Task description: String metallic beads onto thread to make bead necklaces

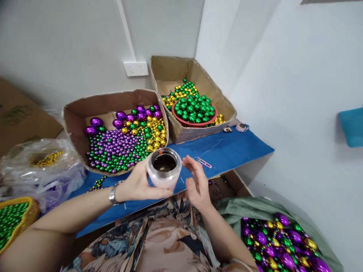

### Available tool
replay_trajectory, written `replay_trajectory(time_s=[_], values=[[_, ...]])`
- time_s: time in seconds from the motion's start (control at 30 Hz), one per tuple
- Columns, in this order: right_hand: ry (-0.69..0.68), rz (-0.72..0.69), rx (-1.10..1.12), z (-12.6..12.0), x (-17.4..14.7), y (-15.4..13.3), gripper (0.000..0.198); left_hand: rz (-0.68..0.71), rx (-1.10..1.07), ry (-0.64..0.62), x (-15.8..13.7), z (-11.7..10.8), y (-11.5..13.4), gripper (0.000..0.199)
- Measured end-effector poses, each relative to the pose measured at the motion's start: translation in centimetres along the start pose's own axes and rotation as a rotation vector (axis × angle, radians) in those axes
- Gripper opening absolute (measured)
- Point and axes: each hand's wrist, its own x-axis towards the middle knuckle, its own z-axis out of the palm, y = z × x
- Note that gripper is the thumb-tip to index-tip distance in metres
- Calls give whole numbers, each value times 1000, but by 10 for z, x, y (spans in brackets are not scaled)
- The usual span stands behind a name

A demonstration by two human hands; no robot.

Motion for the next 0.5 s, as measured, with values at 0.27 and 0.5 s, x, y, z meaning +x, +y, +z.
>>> replay_trajectory(time_s=[0.27, 0.5], values=[[-77, 74, -227, -25, 14, 14, 75, -190, 23, -93, 6, 63, -79, 77], [180, 215, -235, -84, 22, 52, 69, -89, 293, -248, 37, 96, -117, 94]])
